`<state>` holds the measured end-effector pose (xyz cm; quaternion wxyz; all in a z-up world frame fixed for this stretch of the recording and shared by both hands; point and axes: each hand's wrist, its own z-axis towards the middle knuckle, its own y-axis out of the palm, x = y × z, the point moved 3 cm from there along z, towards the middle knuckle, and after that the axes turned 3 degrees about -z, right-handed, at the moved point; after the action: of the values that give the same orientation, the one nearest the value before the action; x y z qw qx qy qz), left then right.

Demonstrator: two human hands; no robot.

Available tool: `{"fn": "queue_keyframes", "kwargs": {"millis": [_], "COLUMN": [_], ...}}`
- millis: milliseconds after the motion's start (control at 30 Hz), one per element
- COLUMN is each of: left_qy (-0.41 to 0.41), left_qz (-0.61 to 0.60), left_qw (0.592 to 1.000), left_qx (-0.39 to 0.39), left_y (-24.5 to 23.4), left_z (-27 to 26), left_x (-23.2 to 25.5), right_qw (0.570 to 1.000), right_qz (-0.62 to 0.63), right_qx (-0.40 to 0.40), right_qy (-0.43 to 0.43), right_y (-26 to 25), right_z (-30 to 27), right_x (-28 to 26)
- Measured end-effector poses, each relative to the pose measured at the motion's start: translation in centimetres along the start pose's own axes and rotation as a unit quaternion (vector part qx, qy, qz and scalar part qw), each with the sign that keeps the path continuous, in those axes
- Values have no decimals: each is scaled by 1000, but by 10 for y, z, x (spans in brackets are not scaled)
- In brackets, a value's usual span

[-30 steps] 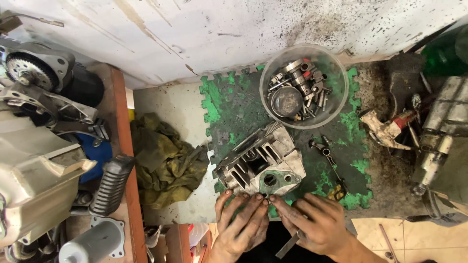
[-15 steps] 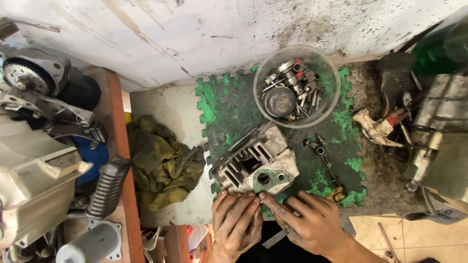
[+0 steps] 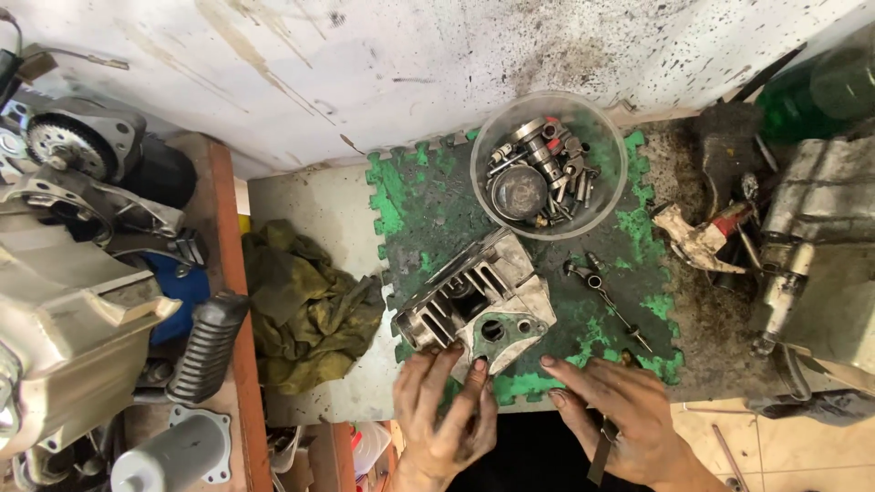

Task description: The person handles a disassembled engine cylinder head, rotating it to inspect the internal components. They then use a pair of pliers to manipulate a small metal part within the cylinder head's ports.

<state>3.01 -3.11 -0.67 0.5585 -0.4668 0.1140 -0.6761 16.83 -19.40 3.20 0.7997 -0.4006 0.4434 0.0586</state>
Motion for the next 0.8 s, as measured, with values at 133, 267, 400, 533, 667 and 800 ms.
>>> {"fn": "queue_keyframes", "kwargs": {"millis": [133, 267, 400, 533, 667, 800], "left_qy": [-83, -164, -151, -123, -54, -30], "left_qz": [-63, -63, -65, -74, -46, -41], "left_qw": [994, 984, 986, 990, 997, 999], "left_qx": [33, 19, 29, 5, 42, 6], "left_y": [-2, -11, -9, -17, -15, -21], "left_z": [3, 21, 18, 22, 13, 26], "left_x": [3, 15, 12, 12, 3, 5], "right_qw": [998, 997, 997, 985, 979, 977], "right_qz": [52, 72, 72, 21, -105, -141], "right_qx": [-8, -11, -4, -93, -147, -148], "right_qy": [39, 36, 41, 147, 92, 54], "right_y": [-2, -5, -5, 5, -4, 6], "right_z": [-5, -5, -14, -32, 4, 6], "right_x": [2, 4, 9, 28, 0, -7]}}
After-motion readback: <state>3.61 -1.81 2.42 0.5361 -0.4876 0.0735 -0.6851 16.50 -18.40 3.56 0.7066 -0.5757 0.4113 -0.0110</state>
